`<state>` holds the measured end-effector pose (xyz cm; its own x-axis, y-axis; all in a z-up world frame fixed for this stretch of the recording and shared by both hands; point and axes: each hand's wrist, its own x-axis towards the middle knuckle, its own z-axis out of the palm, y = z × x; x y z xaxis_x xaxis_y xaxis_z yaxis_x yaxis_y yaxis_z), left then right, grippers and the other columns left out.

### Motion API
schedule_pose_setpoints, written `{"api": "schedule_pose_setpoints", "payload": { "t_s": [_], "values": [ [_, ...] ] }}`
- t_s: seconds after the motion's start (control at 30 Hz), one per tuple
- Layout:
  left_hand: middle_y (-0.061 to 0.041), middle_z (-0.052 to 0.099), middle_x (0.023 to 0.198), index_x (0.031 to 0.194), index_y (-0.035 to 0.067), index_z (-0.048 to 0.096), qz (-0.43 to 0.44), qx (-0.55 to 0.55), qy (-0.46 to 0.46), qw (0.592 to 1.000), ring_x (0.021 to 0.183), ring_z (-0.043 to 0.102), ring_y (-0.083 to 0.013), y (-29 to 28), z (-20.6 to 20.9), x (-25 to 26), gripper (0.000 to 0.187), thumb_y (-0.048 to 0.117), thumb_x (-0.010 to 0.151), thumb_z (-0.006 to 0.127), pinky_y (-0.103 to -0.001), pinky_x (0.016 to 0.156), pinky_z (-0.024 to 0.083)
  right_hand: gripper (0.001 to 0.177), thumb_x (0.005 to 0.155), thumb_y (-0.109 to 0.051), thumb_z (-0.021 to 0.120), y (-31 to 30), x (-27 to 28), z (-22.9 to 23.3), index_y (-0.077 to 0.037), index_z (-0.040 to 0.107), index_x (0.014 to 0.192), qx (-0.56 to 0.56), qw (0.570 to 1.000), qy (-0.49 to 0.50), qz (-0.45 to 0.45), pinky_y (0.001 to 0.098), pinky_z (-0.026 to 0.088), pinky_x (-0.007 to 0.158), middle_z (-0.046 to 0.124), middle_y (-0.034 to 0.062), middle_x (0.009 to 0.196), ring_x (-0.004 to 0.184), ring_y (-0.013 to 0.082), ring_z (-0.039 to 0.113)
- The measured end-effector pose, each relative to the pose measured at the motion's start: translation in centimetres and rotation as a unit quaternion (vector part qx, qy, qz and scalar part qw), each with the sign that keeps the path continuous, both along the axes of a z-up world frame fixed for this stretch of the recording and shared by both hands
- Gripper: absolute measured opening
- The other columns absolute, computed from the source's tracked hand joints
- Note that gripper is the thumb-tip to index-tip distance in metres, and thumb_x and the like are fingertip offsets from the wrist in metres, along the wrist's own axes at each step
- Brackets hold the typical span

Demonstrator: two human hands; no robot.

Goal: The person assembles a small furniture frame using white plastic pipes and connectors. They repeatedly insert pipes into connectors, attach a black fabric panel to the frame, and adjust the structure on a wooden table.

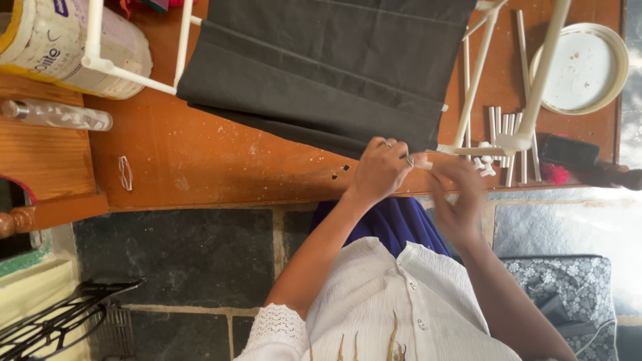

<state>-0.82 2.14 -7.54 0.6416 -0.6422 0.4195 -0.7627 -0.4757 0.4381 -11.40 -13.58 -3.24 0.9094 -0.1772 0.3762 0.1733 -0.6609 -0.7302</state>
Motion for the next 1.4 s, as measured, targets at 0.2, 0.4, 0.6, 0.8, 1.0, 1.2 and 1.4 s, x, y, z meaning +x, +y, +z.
{"api": "schedule_pose_setpoints", "payload": {
  "t_s": [0.2, 0.4, 0.6, 0.8, 1.0, 1.2, 1.4],
  "values": [
    [0.001, 0.062, 0.084, 0.092, 0.023, 0.08, 0.002, 0.041, 0.011, 0.999, 0.087, 0.064, -0.0162, 0.9, -2.4, -1.7, 0.015, 0.013, 0.087, 0.07, -0.037, 0.09, 0.046, 0.051, 0.097, -0.02, 0.079, -1.4, 14.5, -6.7, 0.004, 0.057, 0.136, -0.187, 0.982, -0.001, 0.003, 0.0501, 0.047, 0.1, 0.062, 0.0237, 0.131, 0.121, 0.0435, 0.058],
    [0.001, 0.062, 0.084, 0.099, 0.025, 0.082, 0.017, 0.02, -0.012, 1.0, 0.086, 0.064, -0.0154, 0.8, -2.1, -3.7, 0.018, 0.017, 0.091, 0.068, -0.036, 0.088, 0.046, 0.048, 0.088, -0.03, 0.082, -1.2, 18.8, -8.7, -0.007, 0.065, 0.125, -0.221, 0.95, 0.213, 0.059, 0.0502, 0.05, 0.094, 0.066, 0.0161, 0.114, 0.111, 0.0375, 0.063],
    [-0.001, 0.065, 0.086, 0.091, 0.018, 0.081, 0.0, 0.051, -0.039, 0.998, 0.08, 0.061, -0.0168, 1.2, -0.4, -7.3, 0.02, 0.031, 0.097, 0.067, -0.035, 0.08, 0.046, 0.033, 0.101, -0.028, 0.064, -1.4, 12.4, -10.2, -0.002, 0.064, 0.121, -0.122, 0.946, 0.287, 0.088, 0.0485, 0.049, 0.086, 0.065, 0.0215, 0.108, 0.097, 0.0391, 0.065],
    [0.0, 0.066, 0.087, 0.075, 0.014, 0.078, -0.095, 0.032, -0.037, 0.994, 0.09, 0.064, -0.0175, -1.1, -1.5, -10.7, 0.025, 0.027, 0.093, 0.068, -0.036, 0.086, 0.05, 0.062, 0.093, -0.029, 0.073, -2.8, 5.3, -10.9, 0.004, 0.049, 0.141, 0.257, 0.857, 0.369, 0.251, 0.0345, 0.049, 0.091, 0.063, 0.0076, 0.121, 0.109, 0.0147, 0.063],
    [0.001, 0.068, 0.102, 0.084, 0.015, 0.078, -0.121, -0.003, -0.084, 0.989, 0.105, 0.064, -0.0177, -2.1, 0.5, -10.9, 0.012, 0.023, 0.081, 0.07, -0.035, 0.098, 0.05, 0.048, 0.082, -0.005, 0.079, -3.1, 4.5, -6.6, 0.005, 0.062, 0.126, 0.356, 0.795, 0.432, 0.232, 0.0307, 0.048, 0.058, 0.068, 0.0097, 0.088, 0.069, 0.0134, 0.061],
    [-0.003, 0.064, 0.108, 0.107, 0.011, 0.068, 0.242, -0.277, 0.149, 0.918, 0.096, 0.06, -0.0195, 2.4, 8.4, -6.2, 0.033, 0.028, 0.084, 0.086, -0.033, 0.09, 0.047, 0.039, 0.085, -0.006, 0.076, -3.5, 5.9, -3.6, 0.0, 0.065, 0.122, 0.36, 0.822, 0.377, 0.231, 0.0272, 0.054, 0.073, 0.071, 0.0011, 0.094, 0.083, 0.0093, 0.066],
    [-0.008, 0.063, 0.12, 0.131, 0.0, 0.052, 0.24, -0.619, 0.311, 0.681, 0.11, 0.062, -0.0187, 3.7, 11.1, 2.2, 0.06, 0.02, 0.084, 0.084, -0.036, 0.101, 0.05, 0.047, 0.083, -0.022, 0.079, -2.3, 5.0, -5.8, -0.005, 0.063, 0.124, 0.04, 0.923, 0.294, 0.243, 0.0337, 0.057, 0.073, 0.076, 0.0105, 0.09, 0.079, 0.0195, 0.075]
  ]
}}
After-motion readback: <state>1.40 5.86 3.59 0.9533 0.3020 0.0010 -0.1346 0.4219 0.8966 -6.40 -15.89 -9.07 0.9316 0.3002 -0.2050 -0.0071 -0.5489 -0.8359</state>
